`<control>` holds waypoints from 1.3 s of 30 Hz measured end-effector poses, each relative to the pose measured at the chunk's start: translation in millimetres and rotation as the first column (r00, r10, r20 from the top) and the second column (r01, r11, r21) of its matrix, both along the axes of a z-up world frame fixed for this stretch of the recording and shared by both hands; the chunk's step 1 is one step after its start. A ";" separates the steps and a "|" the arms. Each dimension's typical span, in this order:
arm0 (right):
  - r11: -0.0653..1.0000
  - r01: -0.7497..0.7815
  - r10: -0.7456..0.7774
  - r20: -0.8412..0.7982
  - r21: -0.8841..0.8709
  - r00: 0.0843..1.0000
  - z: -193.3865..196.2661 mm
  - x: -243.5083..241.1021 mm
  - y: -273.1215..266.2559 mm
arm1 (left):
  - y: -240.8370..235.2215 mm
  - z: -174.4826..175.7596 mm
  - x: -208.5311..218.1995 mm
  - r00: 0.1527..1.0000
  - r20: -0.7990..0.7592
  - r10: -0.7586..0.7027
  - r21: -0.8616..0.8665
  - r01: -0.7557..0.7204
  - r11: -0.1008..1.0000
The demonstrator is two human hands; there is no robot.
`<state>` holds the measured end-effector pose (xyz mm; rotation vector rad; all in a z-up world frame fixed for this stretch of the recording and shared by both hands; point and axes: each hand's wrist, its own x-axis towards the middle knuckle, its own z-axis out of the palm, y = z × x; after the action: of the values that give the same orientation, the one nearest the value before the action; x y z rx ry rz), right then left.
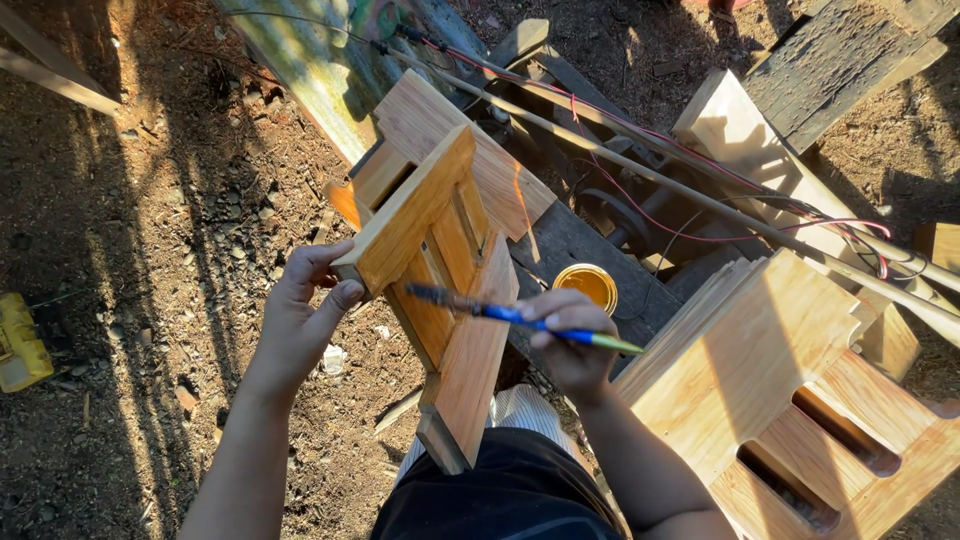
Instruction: The person paints a wooden piece with a brush, applying a yellowish varnish to the surface and edges. They dip the brush into a can of varnish and carefully coat the wood, turning the piece to reach different sides.
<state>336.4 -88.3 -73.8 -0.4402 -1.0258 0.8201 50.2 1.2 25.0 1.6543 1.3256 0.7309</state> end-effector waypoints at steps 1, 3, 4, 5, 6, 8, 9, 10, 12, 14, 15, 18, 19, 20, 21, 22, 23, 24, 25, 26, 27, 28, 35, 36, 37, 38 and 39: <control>1.000 0.000 0.000 0.000 -0.001 1.000 -3.9 -1.5 2.1 | 0.5 -1.2 0.2 1.000 0.000 0.000 -0.001 0.000 1.000; 0.994 -0.031 0.025 -0.053 -0.104 0.998 -11.4 -5.2 7.4 | 2.4 -2.6 0.3 1.000 0.008 -0.010 0.011 0.010 1.000; 0.994 -0.031 0.025 -0.056 -0.103 0.998 -15.2 -2.5 3.7 | 3.6 -0.4 0.7 1.000 0.005 -0.010 0.012 0.010 1.000; 0.985 -0.135 0.128 -0.063 -0.107 0.990 -18.6 0.9 0.1 | 3.6 1.4 1.1 1.000 -0.003 -0.013 0.021 0.013 1.000; 0.965 -0.237 0.230 -0.070 -0.111 0.971 -22.2 4.0 -3.4 | 3.6 3.1 1.1 1.000 -0.010 -0.016 0.031 0.017 0.999; 0.948 -0.290 0.286 -0.044 -0.129 0.957 -26.5 14.4 -13.4 | 3.5 5.0 4.5 1.000 -0.017 -0.010 0.022 0.010 1.000; 0.930 -0.340 0.341 -0.016 -0.141 0.940 -28.3 19.3 -16.3 | 3.8 6.6 5.4 1.000 -0.023 -0.004 0.021 0.004 1.000; 0.928 -0.346 0.348 -0.014 -0.138 0.938 -27.0 25.6 -15.5 | 3.2 7.7 5.2 1.000 -0.022 0.003 0.024 -0.003 1.000; 0.904 -0.387 0.403 0.057 -0.179 0.914 -24.1 38.3 -14.3 | 4.2 10.5 6.0 0.998 -0.062 0.013 0.028 -0.011 1.000; 0.929 -0.339 0.348 0.036 -0.149 0.937 -26.6 42.4 -0.1 | 6.2 6.9 4.1 0.998 -0.068 -0.003 0.049 0.006 0.999; 0.948 -0.293 0.297 0.012 -0.121 0.955 -28.3 45.0 6.9 | 7.4 4.6 3.7 0.997 -0.077 -0.013 0.069 0.018 0.997; 0.982 -0.161 0.148 -0.126 -0.101 0.981 -35.4 29.5 31.7 | 5.5 7.1 6.4 0.999 -0.037 -0.011 0.040 0.013 0.999; 0.983 -0.154 0.140 -0.128 -0.102 0.982 -47.6 24.9 29.8 | 5.0 5.5 3.7 0.999 -0.038 -0.018 0.039 0.020 0.999; 0.969 -0.225 0.204 -0.176 -0.104 0.963 -59.8 20.2 28.1 | 4.9 4.0 0.9 0.999 -0.037 -0.018 0.043 0.020 0.999; 0.950 -0.297 0.270 -0.222 -0.100 0.937 -72.2 16.2 27.9 | 5.0 1.9 -1.6 0.999 -0.035 -0.014 0.050 0.016 0.999; 0.951 -0.293 0.266 -0.222 -0.099 0.938 -77.8 17.8 21.4 | 6.9 1.7 -3.3 0.999 -0.034 -0.018 0.051 0.020 0.999; 0.913 -0.391 0.354 -0.249 -0.120 0.902 -83.1 18.9 14.6 | 6.9 1.8 -5.9 0.999 -0.036 -0.015 0.063 0.018 0.998; 0.864 -0.485 0.436 -0.277 -0.138 0.856 -88.4 19.8 7.9 | 6.9 1.8 -8.7 0.999 -0.038 -0.013 0.076 0.015 0.997; 0.863 -0.485 0.436 -0.277 -0.140 0.856 -89.3 28.5 7.1 | 6.4 0.3 -11.0 0.999 -0.037 -0.012 0.074 0.015 0.997; 0.824 -0.534 0.478 -0.273 -0.190 0.835 -90.2 37.4 6.3 | 5.9 -1.2 -13.1 0.999 -0.034 0.001 0.056 0.001 0.998; 0.781 -0.577 0.518 -0.270 -0.238 0.812 -90.6 46.2 6.2 | 6.7 -2.1 -15.0 0.999 -0.031 0.011 0.041 -0.010 0.999; 0.783 -0.575 0.516 -0.269 -0.238 0.813 -93.8 50.3 11.9 | 5.8 -2.2 -15.4 1.000 -0.030 0.008 0.042 -0.007 0.999; 0.888 -0.281 0.080 -0.481 -0.363 0.873 -44.4 31.7 64.4 | -0.7 -0.4 -11.9 0.999 -0.041 0.004 0.073 -0.001 0.997; 0.890 -0.269 0.030 -0.543 -0.367 0.839 -39.8 25.1 71.7 | -1.5 -1.1 -12.4 0.999 -0.049 0.004 0.082 0.000 0.997; 0.891 -0.271 0.032 -0.544 -0.365 0.839 -37.6 17.1 77.6 | -2.9 -4.0 -13.7 0.999 -0.049 0.005 0.085 -0.001 0.996; 0.874 -0.329 0.048 -0.611 -0.356 0.790 -35.4 9.2 83.6 | -4.0 -6.9 -15.0 0.998 -0.069 -0.001 0.105 0.008 0.994; 0.857 -0.386 0.063 -0.674 -0.342 0.736 -33.0 1.6 90.9 | -4.2 -10.0 -16.0 0.996 -0.088 -0.007 0.127 0.018 0.992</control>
<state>338.0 2.6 -106.9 -0.3858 -0.2161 1.3447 34.2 -3.0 15.1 1.8124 1.3524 0.7568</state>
